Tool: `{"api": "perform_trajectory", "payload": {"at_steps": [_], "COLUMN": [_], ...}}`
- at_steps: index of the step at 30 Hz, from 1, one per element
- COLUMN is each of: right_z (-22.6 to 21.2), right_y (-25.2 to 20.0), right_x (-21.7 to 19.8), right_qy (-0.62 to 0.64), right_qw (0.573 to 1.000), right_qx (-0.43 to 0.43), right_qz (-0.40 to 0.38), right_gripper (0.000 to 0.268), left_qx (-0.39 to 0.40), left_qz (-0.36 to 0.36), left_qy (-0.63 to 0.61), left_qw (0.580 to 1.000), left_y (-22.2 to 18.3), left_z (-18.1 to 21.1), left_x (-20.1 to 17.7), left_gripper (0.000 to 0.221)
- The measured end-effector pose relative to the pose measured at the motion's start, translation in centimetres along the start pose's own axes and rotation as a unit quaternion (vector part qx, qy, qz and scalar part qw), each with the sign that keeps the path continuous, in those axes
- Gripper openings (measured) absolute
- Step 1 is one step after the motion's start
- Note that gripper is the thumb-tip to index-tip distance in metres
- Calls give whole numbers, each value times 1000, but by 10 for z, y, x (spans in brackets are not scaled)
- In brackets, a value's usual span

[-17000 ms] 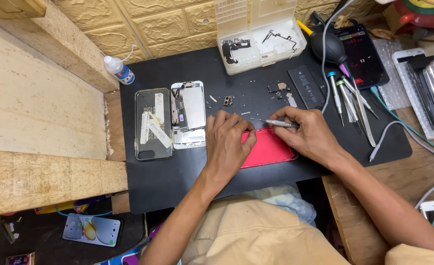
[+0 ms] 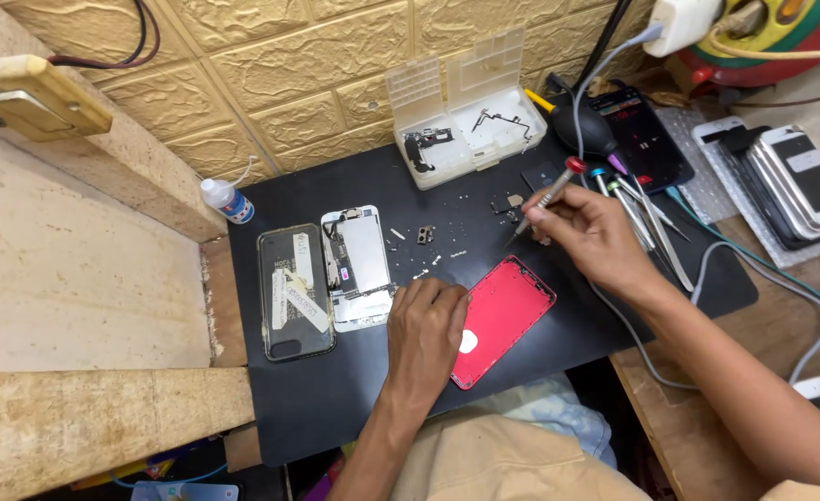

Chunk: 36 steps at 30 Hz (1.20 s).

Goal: A person uses precision tools to clean and prepare a smartphone back panel for assembly at a repair station.

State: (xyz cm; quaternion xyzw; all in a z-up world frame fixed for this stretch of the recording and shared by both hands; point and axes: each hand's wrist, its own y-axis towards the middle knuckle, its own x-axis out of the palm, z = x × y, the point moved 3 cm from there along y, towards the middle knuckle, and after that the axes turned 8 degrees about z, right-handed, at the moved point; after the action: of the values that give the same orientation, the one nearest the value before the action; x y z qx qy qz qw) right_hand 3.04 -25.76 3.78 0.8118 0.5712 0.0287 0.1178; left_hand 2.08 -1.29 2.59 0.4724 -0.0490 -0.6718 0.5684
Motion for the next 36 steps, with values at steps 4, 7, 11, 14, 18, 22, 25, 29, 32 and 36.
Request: {"api": "perform_trajectory", "payload": {"at_steps": [4, 7, 11, 14, 18, 22, 25, 29, 32, 36], "right_z": [4, 8, -1, -5, -6, 2, 4, 6, 6, 3], "right_y": [7, 10, 5, 2, 0, 0, 0, 0, 0, 0], "right_x": [31, 40, 47, 46, 46, 46, 46, 47, 49, 50], "right_qy": [71, 85, 56, 21, -3, 10, 12, 21, 18, 17], "right_qw": [997, 996, 997, 998, 999, 1000, 1000, 1000, 1000, 1000], "right_qx": [25, 22, -48, -61, -33, -19, -15, -9, 0, 4], "right_qz": [-30, -36, -26, -20, -18, -20, -14, -21, -19, -18], "right_gripper": [16, 46, 81, 85, 72, 72, 72, 73, 72, 71], "left_qx": [9, 14, 8, 13, 11, 11, 8, -1, -5, -4], "left_qz": [1, -4, -10, -16, -31, -31, -30, -34, -36, -38], "left_qy": [31, 31, 19, 30, 36, 36, 35, 30, 30, 32], "left_qw": [999, 999, 1000, 999, 999, 999, 999, 999, 999, 999], "left_y": [4, 7, 10, 7, 6, 9, 9, 9, 8, 7], "left_z": [4, 7, 9, 8, 8, 10, 10, 10, 9, 8], "left_x": [-2, -3, -7, -4, -3, -4, -4, -5, -5, -3], "left_gripper": [5, 5, 5, 7, 8, 6, 7, 6, 6, 6]}}
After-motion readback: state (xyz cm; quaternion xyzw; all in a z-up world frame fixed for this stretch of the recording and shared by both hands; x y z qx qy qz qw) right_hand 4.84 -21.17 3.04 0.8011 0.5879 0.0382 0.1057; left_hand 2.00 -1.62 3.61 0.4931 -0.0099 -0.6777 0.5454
